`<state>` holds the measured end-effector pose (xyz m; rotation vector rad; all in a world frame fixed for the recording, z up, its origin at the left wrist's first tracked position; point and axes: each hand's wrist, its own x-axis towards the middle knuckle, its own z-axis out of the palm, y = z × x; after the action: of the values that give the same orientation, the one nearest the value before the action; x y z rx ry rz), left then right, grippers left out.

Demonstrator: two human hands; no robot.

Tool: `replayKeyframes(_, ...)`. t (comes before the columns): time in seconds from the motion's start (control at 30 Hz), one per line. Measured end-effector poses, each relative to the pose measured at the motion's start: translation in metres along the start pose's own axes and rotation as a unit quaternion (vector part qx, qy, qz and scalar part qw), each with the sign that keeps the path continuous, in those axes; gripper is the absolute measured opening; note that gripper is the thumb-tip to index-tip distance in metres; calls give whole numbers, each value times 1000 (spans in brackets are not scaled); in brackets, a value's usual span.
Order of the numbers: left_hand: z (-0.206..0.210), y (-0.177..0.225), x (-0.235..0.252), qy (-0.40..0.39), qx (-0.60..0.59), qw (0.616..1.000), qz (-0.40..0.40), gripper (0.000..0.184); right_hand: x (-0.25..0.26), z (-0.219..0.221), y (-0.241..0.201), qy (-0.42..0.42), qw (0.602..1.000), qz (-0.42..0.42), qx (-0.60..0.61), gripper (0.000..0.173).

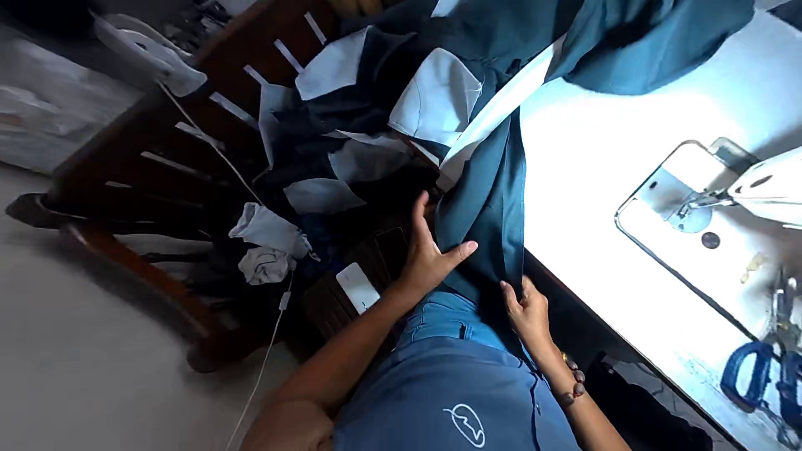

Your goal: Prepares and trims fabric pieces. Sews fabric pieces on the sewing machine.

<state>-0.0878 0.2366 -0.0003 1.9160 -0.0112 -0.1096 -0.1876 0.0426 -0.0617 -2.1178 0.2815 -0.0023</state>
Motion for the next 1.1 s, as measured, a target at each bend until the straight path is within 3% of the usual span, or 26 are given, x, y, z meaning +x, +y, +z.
replayKeyframes(0.1,12,18,-11,-128,-172,958,-191,29,-24,-37,8,-96,972,115,179,22)
replayKeyframes(0.13,8,31,-6,-197,-221,932,-209,22,-33,-61,2,-106,953,134,249,20)
replayKeyframes(0.17,4,44,0,-257,-243,913,-202,21,-42,-88,-6,-99,937,139,306,19)
replayKeyframes(0.23,-3,70,16,-310,-215,916,-139,21,-51,-142,-26,-25,940,119,320,18)
replayKeyframes(0.3,0,86,41,-293,-203,933,-46,19,-40,-185,-41,95,981,87,147,19)
replayKeyframes(0.37,15,94,68,-234,-239,942,6,21,-19,-213,-34,164,985,52,-7,32)
replayKeyframes(0.5,47,94,94,-164,-199,966,1,30,33,-225,-4,254,961,-30,-103,35)
replayKeyframes(0.6,27,86,86,-202,20,979,-7,31,55,-215,12,250,954,-27,-162,29)
replayKeyframes(0.63,16,89,83,-269,88,959,-14,35,60,-212,14,235,954,-20,-187,26)
replayKeyframes(0.7,5,105,72,-478,153,864,37,40,67,-208,14,210,952,-14,-224,21)
replayKeyframes(0.77,32,120,49,-574,105,781,222,31,77,-202,11,194,949,-31,-249,19)
replayKeyframes(0.83,89,127,27,-553,46,733,393,21,88,-193,12,199,940,-98,-259,17)
replayKeyframes(0.9,144,115,20,-508,71,715,474,22,87,-190,9,203,933,-139,-263,20)
replayKeyframes(1.0,176,83,30,-453,259,708,476,50,49,-208,-6,251,930,-82,-255,24)
replayKeyframes(1.1,164,73,41,-368,363,737,437,67,-22,-235,-14,273,926,44,-256,27)
